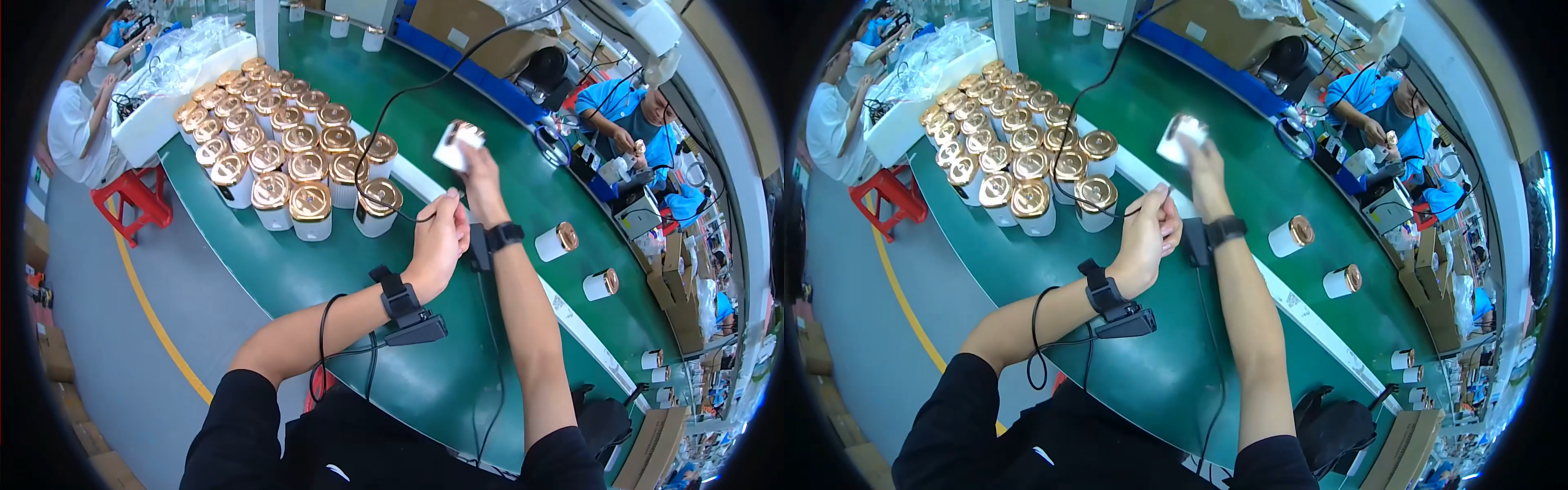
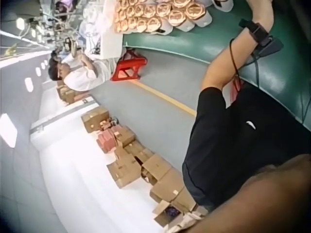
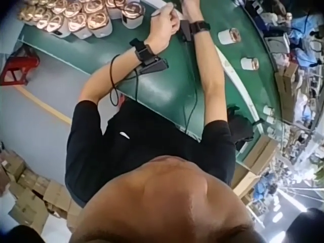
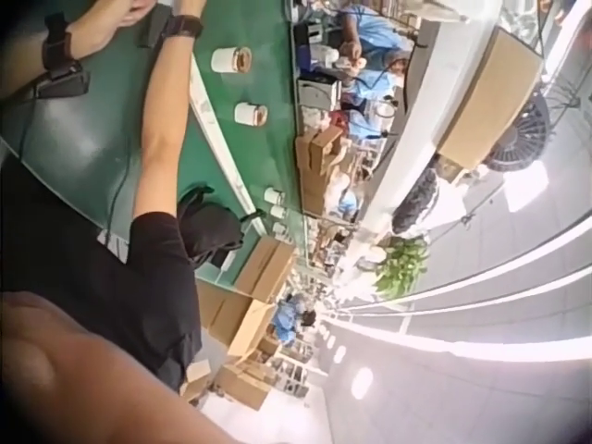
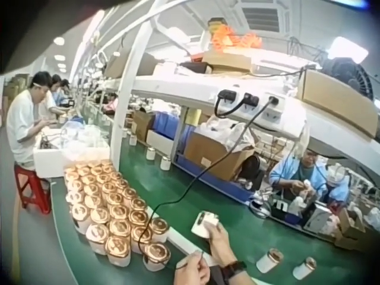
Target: The person picks up a humidifier, inserts a cable into its side port, and places it back on the conveyor belt, repeating this process for several units.
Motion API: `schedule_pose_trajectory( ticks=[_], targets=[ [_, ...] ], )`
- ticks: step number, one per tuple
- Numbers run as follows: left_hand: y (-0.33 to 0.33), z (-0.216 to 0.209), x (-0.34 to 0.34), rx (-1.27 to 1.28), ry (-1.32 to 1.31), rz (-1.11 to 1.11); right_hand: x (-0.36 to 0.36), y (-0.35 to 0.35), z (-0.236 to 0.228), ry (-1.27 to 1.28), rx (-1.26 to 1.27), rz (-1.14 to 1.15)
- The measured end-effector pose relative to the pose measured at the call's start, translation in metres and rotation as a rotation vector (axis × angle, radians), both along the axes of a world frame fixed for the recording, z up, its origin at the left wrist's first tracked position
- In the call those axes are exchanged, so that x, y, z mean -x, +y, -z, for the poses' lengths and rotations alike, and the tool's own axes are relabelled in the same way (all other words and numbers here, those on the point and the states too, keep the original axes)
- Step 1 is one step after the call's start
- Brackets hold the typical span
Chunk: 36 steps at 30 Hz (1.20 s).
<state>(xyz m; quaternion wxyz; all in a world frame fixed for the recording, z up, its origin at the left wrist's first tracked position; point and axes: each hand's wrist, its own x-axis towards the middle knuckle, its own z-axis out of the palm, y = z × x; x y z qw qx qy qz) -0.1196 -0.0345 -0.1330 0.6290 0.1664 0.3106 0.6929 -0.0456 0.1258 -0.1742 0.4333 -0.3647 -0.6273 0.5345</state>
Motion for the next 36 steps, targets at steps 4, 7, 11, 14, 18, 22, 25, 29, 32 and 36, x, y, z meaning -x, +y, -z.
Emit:
schedule_pose_trajectory(
  ticks=[4, 7, 11, 14, 18, 22, 25, 29, 32, 36],
  targets=[
    [0.001, -0.004, 0.011, -0.072, 0.071, -0.051, -0.008, -0.066, -0.041, 0.507, 0.212, -0.156],
    [0.0, -0.007, 0.0, -0.182, 0.127, 0.003, -0.036, -0.093, -0.059, 0.473, 0.098, -0.101],
    [0.0, -0.005, -0.015, -0.212, 0.139, 0.256, -0.068, -0.095, -0.056, 0.331, -0.094, 0.028],
    [0.001, -0.005, -0.024, -0.242, 0.218, 0.332, -0.085, -0.092, -0.056, 0.19, -0.212, 0.067],
    [0.004, -0.005, -0.035, -0.237, 0.277, 0.345, -0.099, -0.095, -0.061, 0.126, -0.205, 0.088],
    [0.01, 0.002, -0.04, -0.241, 0.333, 0.334, -0.104, -0.099, -0.068, 0.006, -0.36, 0.06],
    [0.006, 0.009, -0.047, -0.245, 0.459, 0.239, -0.105, -0.103, -0.067, 0.039, -0.278, 0.076],
    [0.007, 0.012, -0.048, -0.232, 0.482, 0.207, -0.095, -0.103, -0.062, 0.038, -0.302, 0.106],
    [0.003, 0.018, -0.05, -0.229, 0.475, 0.213, -0.097, -0.104, -0.052, 0.064, -0.273, 0.102],
    [0.005, 0.026, -0.047, -0.237, 0.484, 0.239, -0.101, -0.099, -0.041, 0.083, -0.244, 0.096]
  ],
)
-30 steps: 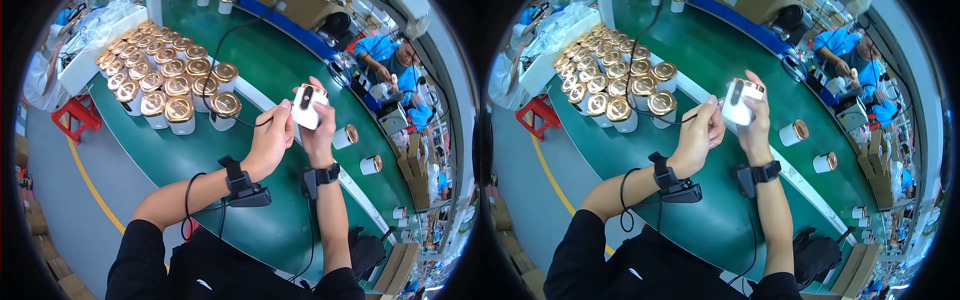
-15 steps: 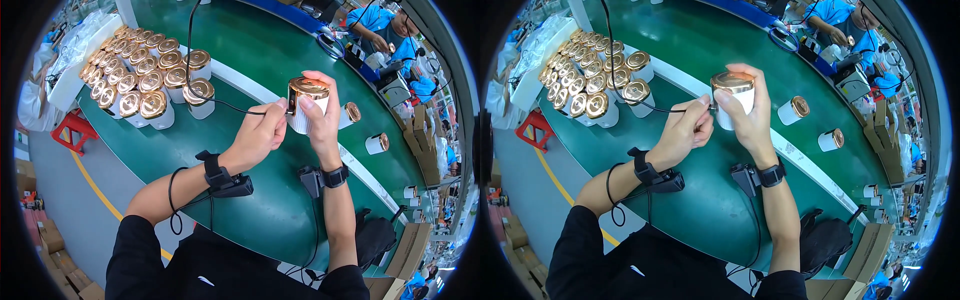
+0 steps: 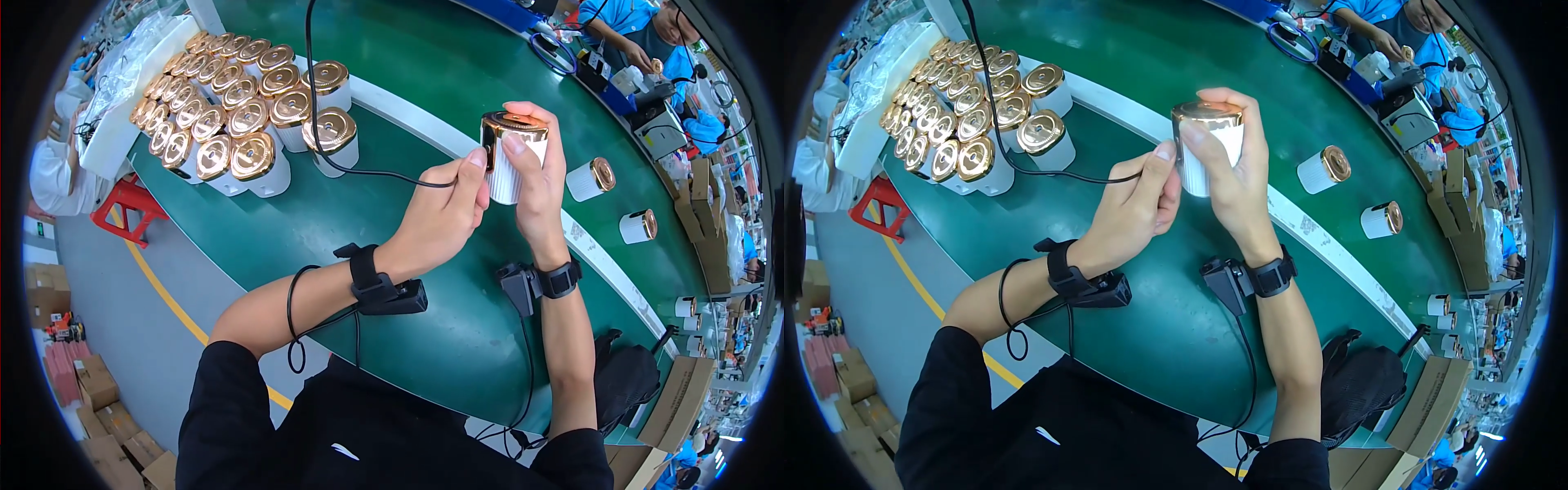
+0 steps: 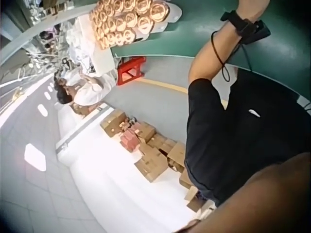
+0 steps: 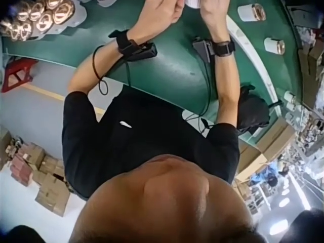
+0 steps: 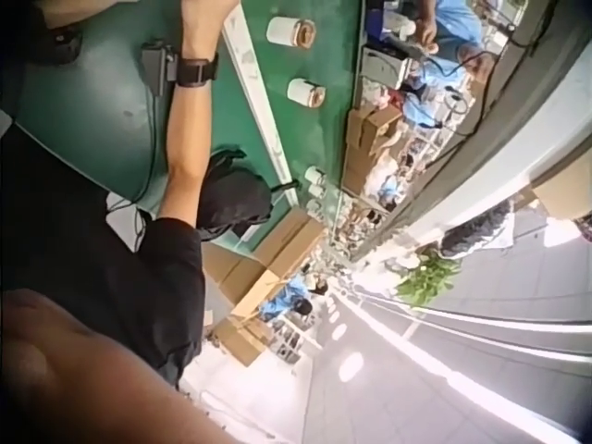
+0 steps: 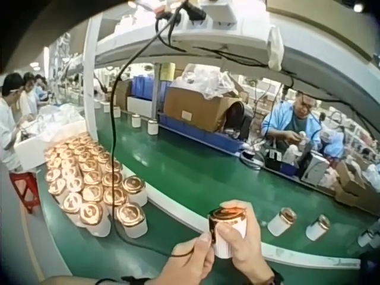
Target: The person picks up a humidifier, inserts a cable into its side port, and places it back on the conveyor belt, repeating this process for several units.
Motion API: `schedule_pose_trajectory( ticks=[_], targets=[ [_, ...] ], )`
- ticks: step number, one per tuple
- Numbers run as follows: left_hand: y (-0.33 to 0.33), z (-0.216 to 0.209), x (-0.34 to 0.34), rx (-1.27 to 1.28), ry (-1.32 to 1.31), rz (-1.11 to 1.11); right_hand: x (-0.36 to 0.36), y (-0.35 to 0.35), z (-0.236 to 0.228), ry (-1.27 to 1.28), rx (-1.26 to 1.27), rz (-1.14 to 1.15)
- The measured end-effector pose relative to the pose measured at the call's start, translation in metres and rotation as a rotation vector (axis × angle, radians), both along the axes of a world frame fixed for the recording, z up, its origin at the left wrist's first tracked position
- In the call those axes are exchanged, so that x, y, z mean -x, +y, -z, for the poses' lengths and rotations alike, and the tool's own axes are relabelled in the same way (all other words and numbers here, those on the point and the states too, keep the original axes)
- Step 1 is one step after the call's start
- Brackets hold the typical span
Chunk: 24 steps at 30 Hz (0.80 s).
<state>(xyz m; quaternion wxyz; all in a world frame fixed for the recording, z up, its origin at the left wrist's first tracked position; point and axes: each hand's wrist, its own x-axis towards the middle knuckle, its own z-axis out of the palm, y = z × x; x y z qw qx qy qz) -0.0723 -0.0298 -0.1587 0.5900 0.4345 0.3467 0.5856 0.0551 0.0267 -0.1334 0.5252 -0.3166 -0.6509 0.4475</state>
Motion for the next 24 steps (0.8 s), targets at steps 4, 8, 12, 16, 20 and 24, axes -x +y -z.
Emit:
schedule_pose_trajectory(
  ticks=[4, 8, 12, 16, 20, 24],
  targets=[
    [0.02, -0.005, -0.004, 0.024, -0.015, 0.084, -0.012, 0.03, 0.005, -0.029, -0.101, -0.011],
    [0.029, 0.011, -0.04, 0.095, -0.136, -0.062, -0.083, 0.072, 0.017, -0.079, -0.091, 0.203],
    [0.039, -0.059, -0.108, 0.07, -0.227, -0.111, -0.177, 0.126, -0.015, -0.064, -0.37, 0.411],
    [0.027, -0.055, -0.143, 0.21, -0.259, 0.047, -0.212, 0.123, -0.009, -0.416, -0.535, 0.534],
    [0.032, -0.044, -0.149, 0.275, -0.304, 0.119, -0.225, 0.065, -0.075, -0.614, -0.73, 0.803],
    [0.035, -0.052, -0.154, 0.344, -0.245, 0.054, -0.235, -0.035, -0.198, 0.109, -0.299, -0.577]
  ],
)
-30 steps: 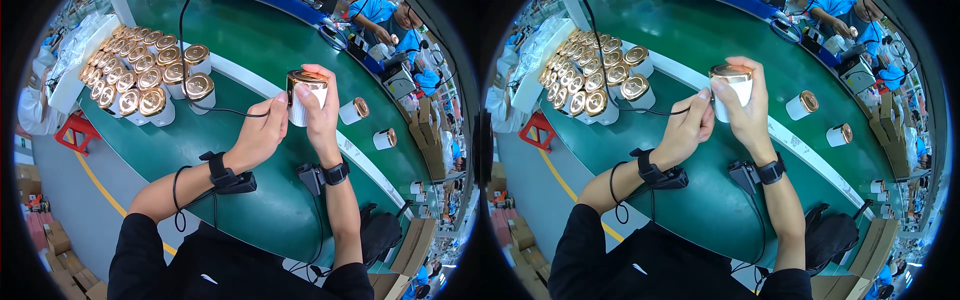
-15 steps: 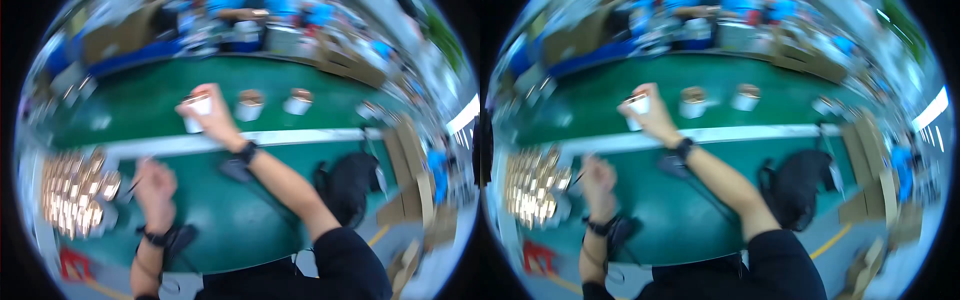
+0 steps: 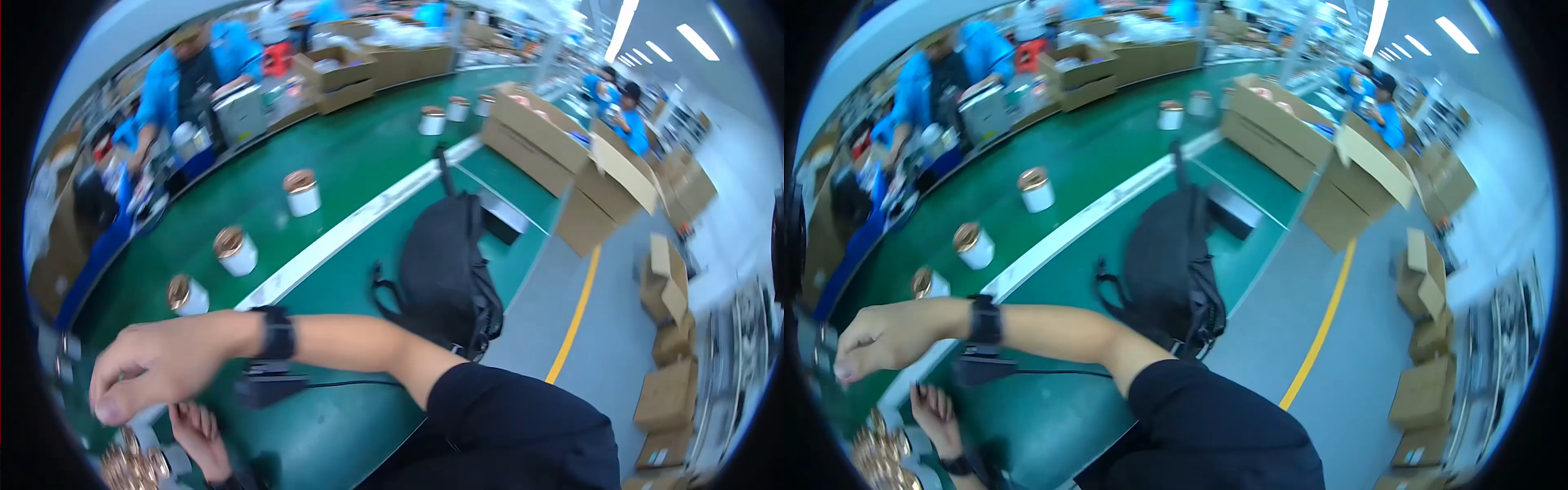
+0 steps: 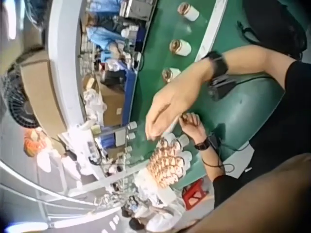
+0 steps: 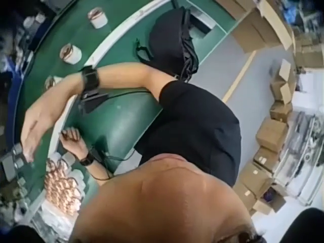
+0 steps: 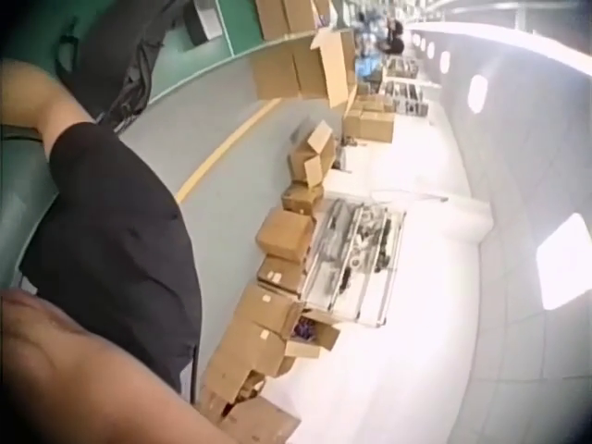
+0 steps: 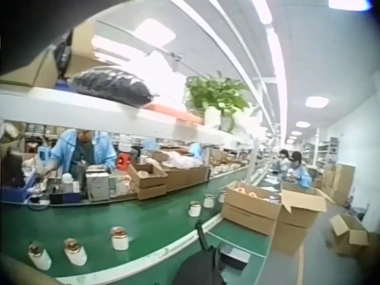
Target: The person picks up a humidifier, inserts a cable into its side port, and places it back on the conveyor belt, repeating this process for several units.
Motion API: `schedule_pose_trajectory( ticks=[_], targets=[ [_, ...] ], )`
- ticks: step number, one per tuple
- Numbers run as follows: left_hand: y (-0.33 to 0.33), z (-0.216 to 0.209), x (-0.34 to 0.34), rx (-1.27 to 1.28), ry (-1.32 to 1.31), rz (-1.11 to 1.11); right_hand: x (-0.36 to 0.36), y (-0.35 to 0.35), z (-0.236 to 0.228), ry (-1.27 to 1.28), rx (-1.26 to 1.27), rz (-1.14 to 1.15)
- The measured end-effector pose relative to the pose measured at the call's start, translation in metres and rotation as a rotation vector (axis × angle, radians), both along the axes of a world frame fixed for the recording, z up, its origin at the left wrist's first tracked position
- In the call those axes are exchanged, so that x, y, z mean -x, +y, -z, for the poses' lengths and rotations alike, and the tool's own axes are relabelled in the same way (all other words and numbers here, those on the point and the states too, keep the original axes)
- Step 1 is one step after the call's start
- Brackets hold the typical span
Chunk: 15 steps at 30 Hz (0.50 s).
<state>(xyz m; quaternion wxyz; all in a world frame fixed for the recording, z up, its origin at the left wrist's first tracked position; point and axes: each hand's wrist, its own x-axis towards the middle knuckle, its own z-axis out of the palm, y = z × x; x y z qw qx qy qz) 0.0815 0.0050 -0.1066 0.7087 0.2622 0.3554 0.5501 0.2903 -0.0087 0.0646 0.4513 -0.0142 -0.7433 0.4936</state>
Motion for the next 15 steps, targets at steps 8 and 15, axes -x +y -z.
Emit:
schedule_pose_trajectory(
  ticks=[8, 15],
  targets=[
    [0.031, 0.03, 0.034, 0.032, 0.043, 0.113, 0.129, -0.017, 0.07, 0.398, 0.265, -0.349],
    [0.053, 0.043, 0.046, 0.026, 0.079, 0.072, 0.11, -0.015, 0.106, 0.349, 0.31, -0.122]
  ],
)
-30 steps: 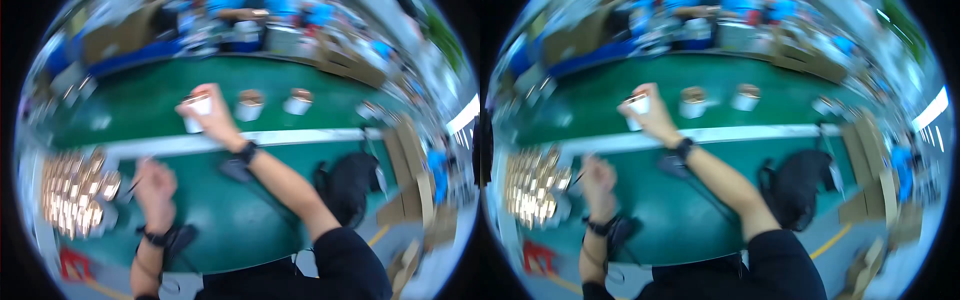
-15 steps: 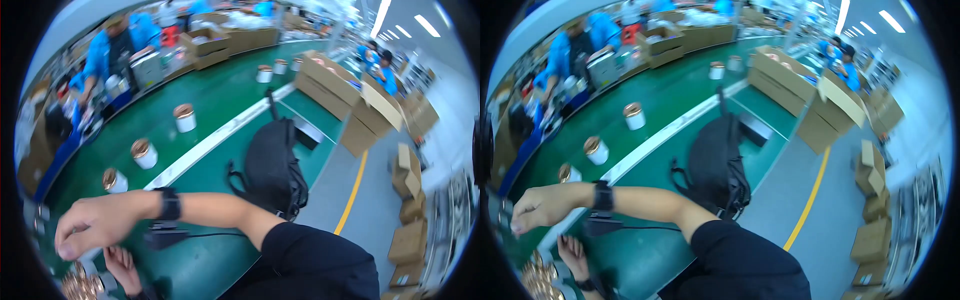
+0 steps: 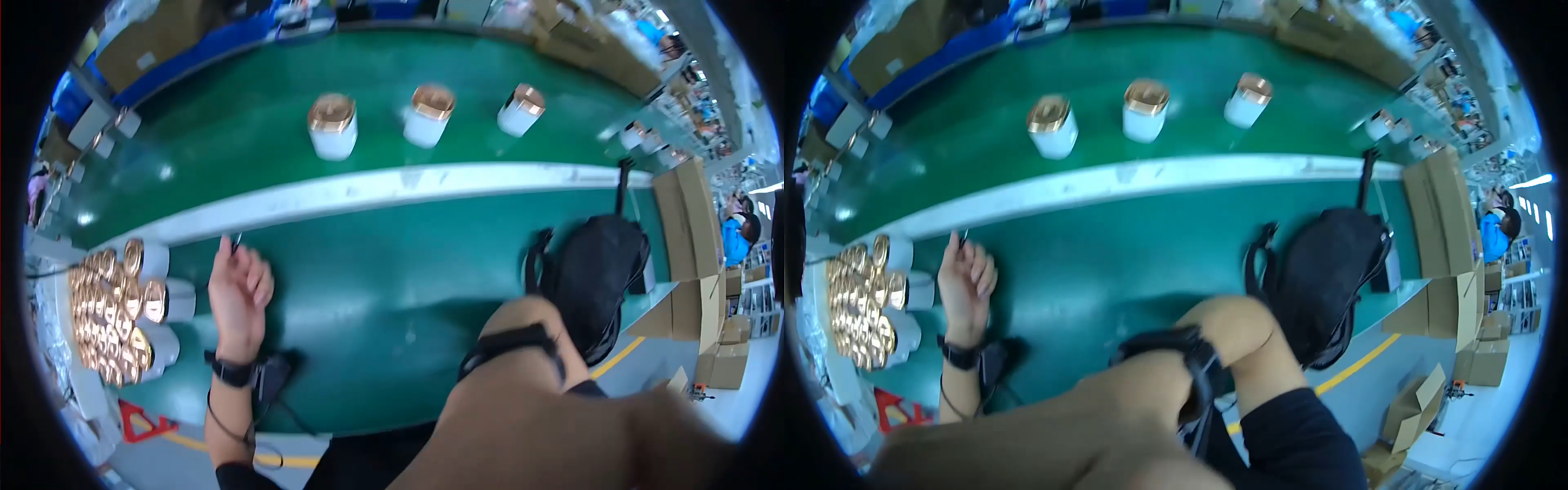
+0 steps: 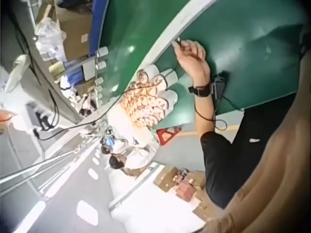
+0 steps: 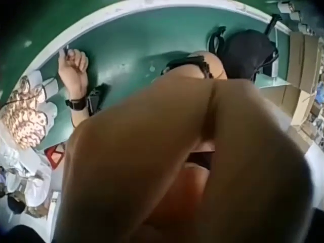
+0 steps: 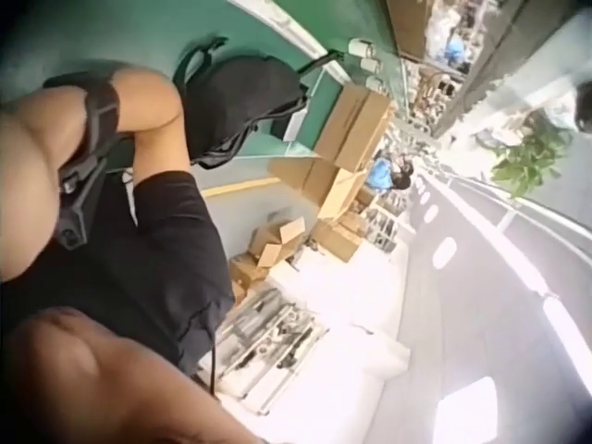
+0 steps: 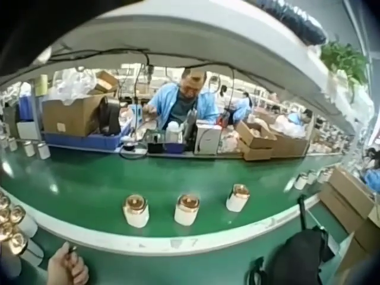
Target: The person picks up a humidifier, inserts a cable into its side port, and places it back on the conveyor belt, repeating this process for several units.
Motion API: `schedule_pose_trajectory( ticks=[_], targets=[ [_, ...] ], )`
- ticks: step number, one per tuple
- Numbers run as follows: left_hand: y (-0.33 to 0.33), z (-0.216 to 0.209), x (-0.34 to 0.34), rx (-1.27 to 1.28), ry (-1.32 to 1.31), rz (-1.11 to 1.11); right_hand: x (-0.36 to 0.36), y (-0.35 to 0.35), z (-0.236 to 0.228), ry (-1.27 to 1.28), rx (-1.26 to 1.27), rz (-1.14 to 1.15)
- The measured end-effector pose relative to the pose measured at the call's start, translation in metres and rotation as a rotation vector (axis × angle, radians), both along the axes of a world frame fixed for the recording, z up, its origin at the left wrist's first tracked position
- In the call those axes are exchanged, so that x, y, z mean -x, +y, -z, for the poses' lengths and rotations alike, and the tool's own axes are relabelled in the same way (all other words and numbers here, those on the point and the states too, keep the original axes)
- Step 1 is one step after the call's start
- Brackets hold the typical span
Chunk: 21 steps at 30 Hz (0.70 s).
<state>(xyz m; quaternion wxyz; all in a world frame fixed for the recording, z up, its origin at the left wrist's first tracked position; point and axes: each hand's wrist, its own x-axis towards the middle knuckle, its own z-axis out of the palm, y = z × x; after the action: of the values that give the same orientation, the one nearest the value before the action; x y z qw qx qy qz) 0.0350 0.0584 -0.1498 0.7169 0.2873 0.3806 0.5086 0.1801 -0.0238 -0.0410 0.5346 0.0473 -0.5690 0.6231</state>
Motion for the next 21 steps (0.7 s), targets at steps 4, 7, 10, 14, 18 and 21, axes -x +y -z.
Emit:
schedule_pose_trajectory(
  ticks=[4, 7, 10, 14, 18, 21],
  targets=[
    [-0.018, 0.021, 0.03, 0.054, -0.003, -0.013, 0.003, -0.017, 0.019, -0.05, 0.129, 0.054],
    [-0.013, 0.034, 0.039, 0.025, 0.03, 0.051, 0.008, -0.012, 0.029, -0.094, 0.204, 0.017],
    [-0.022, 0.027, 0.052, 0.061, 0.005, 0.012, -0.033, -0.03, 0.014, -0.166, 0.209, 0.005],
    [-0.043, 0.01, 0.071, 0.052, 0.01, -0.002, -0.071, 0.021, -0.023, -0.244, 0.123, -0.04],
    [-0.087, -0.001, 0.107, 0.117, 0.151, -0.129, 0.088, 0.006, -0.012, -0.31, -0.07, 0.092],
    [-0.112, -0.021, 0.1, 0.141, -0.035, -0.031, 0.08, 0.026, 0.018, -0.424, 0.164, 0.54]
  ],
)
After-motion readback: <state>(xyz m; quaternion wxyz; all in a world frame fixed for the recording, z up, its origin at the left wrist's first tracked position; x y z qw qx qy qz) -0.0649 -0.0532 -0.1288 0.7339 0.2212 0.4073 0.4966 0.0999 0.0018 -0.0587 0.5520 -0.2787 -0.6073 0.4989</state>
